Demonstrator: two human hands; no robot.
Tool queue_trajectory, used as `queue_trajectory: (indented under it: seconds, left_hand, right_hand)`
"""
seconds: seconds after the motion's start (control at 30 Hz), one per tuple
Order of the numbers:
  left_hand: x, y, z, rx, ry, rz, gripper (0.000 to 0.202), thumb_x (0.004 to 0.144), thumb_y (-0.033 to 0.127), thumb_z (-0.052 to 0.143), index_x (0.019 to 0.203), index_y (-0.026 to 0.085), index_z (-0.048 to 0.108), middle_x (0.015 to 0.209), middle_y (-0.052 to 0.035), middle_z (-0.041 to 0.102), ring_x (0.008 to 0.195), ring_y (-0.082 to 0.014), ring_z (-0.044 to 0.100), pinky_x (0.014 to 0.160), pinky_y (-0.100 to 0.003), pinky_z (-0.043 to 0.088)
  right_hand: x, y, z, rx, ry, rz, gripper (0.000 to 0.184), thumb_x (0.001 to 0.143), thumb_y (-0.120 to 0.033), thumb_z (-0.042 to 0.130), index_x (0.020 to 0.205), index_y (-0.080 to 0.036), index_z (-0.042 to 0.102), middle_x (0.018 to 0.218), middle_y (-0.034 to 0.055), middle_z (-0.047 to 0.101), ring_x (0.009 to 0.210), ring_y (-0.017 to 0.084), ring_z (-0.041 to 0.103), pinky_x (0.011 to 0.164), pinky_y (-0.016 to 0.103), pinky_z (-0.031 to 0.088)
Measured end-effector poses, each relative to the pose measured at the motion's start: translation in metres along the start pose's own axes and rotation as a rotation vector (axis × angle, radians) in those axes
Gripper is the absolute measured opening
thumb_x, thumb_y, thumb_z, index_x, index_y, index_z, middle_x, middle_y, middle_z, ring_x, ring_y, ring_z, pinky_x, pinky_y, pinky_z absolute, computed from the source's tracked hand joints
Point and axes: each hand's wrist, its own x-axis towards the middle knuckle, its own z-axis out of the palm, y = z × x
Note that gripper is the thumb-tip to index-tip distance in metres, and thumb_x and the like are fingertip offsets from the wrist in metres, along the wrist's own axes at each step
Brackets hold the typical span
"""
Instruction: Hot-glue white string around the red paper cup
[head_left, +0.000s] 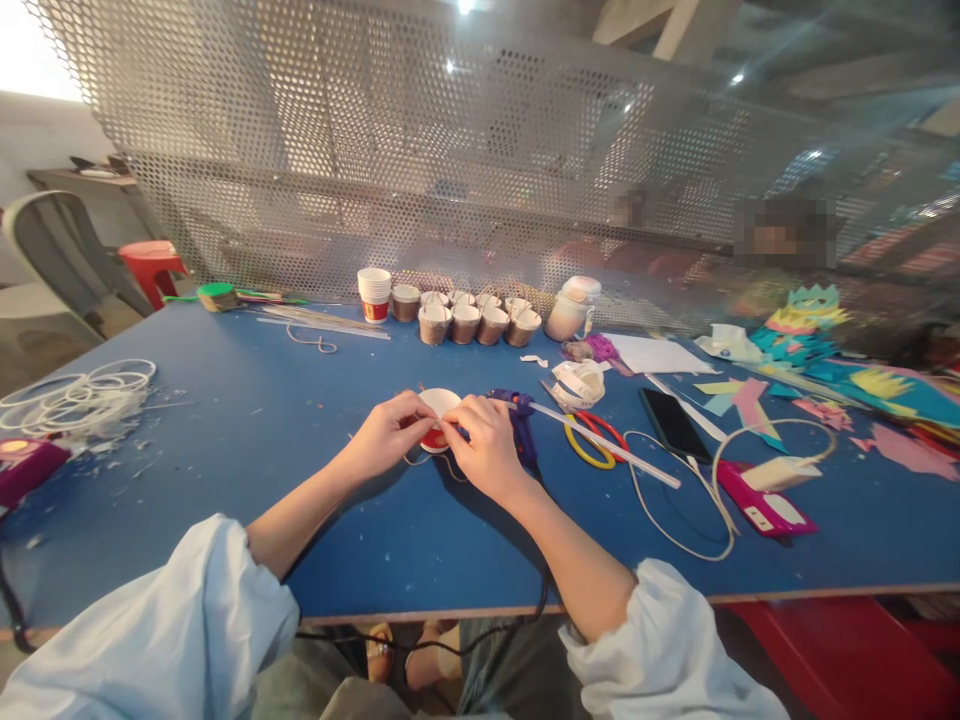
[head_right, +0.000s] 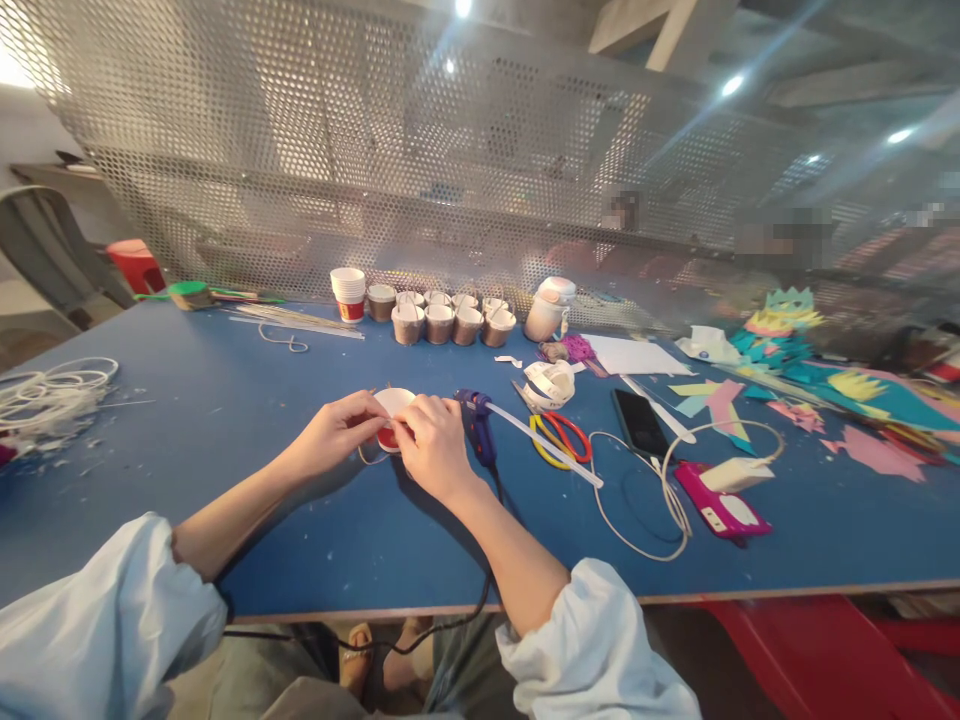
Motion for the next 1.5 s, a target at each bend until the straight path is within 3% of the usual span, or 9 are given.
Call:
queue_trajectory:
  seconds: [0.13, 0.37, 0.47, 0.6, 0.8, 0.97, 1.13, 1.2, 1.5]
  left_hand:
    - [0.001, -0.003, -0.001, 0.014, 0.003, 0.028, 0.018, 0.084, 0.027, 0.055, 0.076, 0.016, 0.067, 0.079, -0.0026, 0.061, 0.071, -0.0126, 0.057, 0.068, -0.025, 0.046]
    - [0.003, -0.005, -0.008, -0.028, 0.028, -0.085, 0.023, 0.086, 0.031, 0.052, 0.094, 0.018, 0.069, 0.090, -0.0042, 0.068, 0.079, -0.0161, 0.063, 0.069, -0.026, 0.049]
    - [0.004, -0.005, -0.007, 0.001, 0.047, 0.018, 0.020, 0.085, 0.028, 0.054, 0.090, 0.018, 0.070, 0.099, -0.0068, 0.068, 0.089, -0.0181, 0.064, 0.078, -0.029, 0.050]
    - [0.003, -0.006, -0.004, 0.019, 0.023, 0.124, 0.019, 0.086, 0.027, 0.052, 0.082, 0.017, 0.068, 0.095, -0.0079, 0.067, 0.090, -0.0180, 0.063, 0.084, -0.032, 0.050]
    - [0.006, -0.014, -0.007, 0.059, 0.075, 0.091, 0.018, 0.083, 0.020, 0.050, 0.086, 0.016, 0.067, 0.096, -0.0066, 0.065, 0.085, -0.0161, 0.062, 0.077, -0.029, 0.049]
    - [0.005, -0.015, -0.008, 0.160, 0.114, 0.030, 0.026, 0.076, 0.012, 0.045, 0.092, 0.017, 0.065, 0.089, -0.0021, 0.065, 0.063, -0.0099, 0.054, 0.062, -0.024, 0.045]
    - [0.002, -0.010, -0.005, 0.213, 0.093, 0.098, 0.030, 0.074, 0.009, 0.046, 0.095, 0.018, 0.066, 0.099, -0.0040, 0.066, 0.074, -0.0120, 0.059, 0.067, -0.023, 0.047]
    - [0.001, -0.010, -0.003, 0.236, 0.096, 0.120, 0.029, 0.075, 0.010, 0.047, 0.095, 0.017, 0.066, 0.103, -0.0057, 0.064, 0.079, -0.0134, 0.060, 0.068, -0.024, 0.048]
    - [-0.003, -0.015, -0.001, 0.396, 0.089, 0.164, 0.020, 0.087, 0.027, 0.053, 0.094, 0.019, 0.069, 0.111, -0.0064, 0.059, 0.065, -0.0092, 0.056, 0.064, -0.025, 0.047]
  right_hand:
    - [0.002, 0.001, -0.001, -0.002, -0.029, 0.002, 0.013, 0.090, -0.022, 0.059, 0.078, -0.020, 0.064, 0.078, 0.0000, 0.064, 0.076, 0.015, 0.056, 0.075, 0.033, 0.032]
    - [0.004, 0.005, -0.005, 0.012, -0.042, 0.047, 0.013, 0.090, -0.021, 0.058, 0.079, -0.021, 0.066, 0.080, -0.0009, 0.065, 0.078, 0.014, 0.058, 0.076, 0.033, 0.033]
    - [0.003, 0.004, -0.003, -0.016, -0.020, 0.032, 0.011, 0.089, -0.024, 0.060, 0.080, -0.021, 0.067, 0.080, -0.0005, 0.065, 0.078, 0.015, 0.059, 0.078, 0.034, 0.034]
    - [0.002, 0.001, -0.002, -0.048, -0.011, 0.008, 0.015, 0.090, -0.026, 0.060, 0.077, -0.021, 0.066, 0.078, 0.0002, 0.064, 0.077, 0.015, 0.058, 0.078, 0.035, 0.034]
    - [0.004, 0.005, -0.005, 0.143, 0.093, 0.096, 0.014, 0.092, -0.029, 0.056, 0.097, -0.021, 0.065, 0.079, 0.0008, 0.064, 0.079, 0.016, 0.061, 0.077, 0.034, 0.040]
    - [0.002, 0.015, 0.009, 0.319, 0.151, 0.242, 0.011, 0.087, -0.020, 0.051, 0.092, -0.020, 0.061, 0.085, 0.0042, 0.062, 0.077, 0.016, 0.061, 0.074, 0.031, 0.050]
    - [-0.001, 0.019, 0.023, 0.407, 0.123, 0.298, 0.009, 0.083, -0.017, 0.051, 0.087, -0.021, 0.059, 0.085, 0.0045, 0.064, 0.076, 0.017, 0.063, 0.072, 0.031, 0.053]
    - [-0.001, 0.019, 0.023, 0.426, 0.123, 0.297, 0.010, 0.083, -0.017, 0.052, 0.087, -0.021, 0.060, 0.086, 0.0047, 0.064, 0.076, 0.017, 0.064, 0.071, 0.031, 0.054]
    - [0.000, 0.014, 0.020, 0.464, 0.114, 0.272, 0.016, 0.082, -0.013, 0.050, 0.091, -0.020, 0.060, 0.090, 0.0058, 0.065, 0.080, 0.017, 0.066, 0.074, 0.031, 0.055]
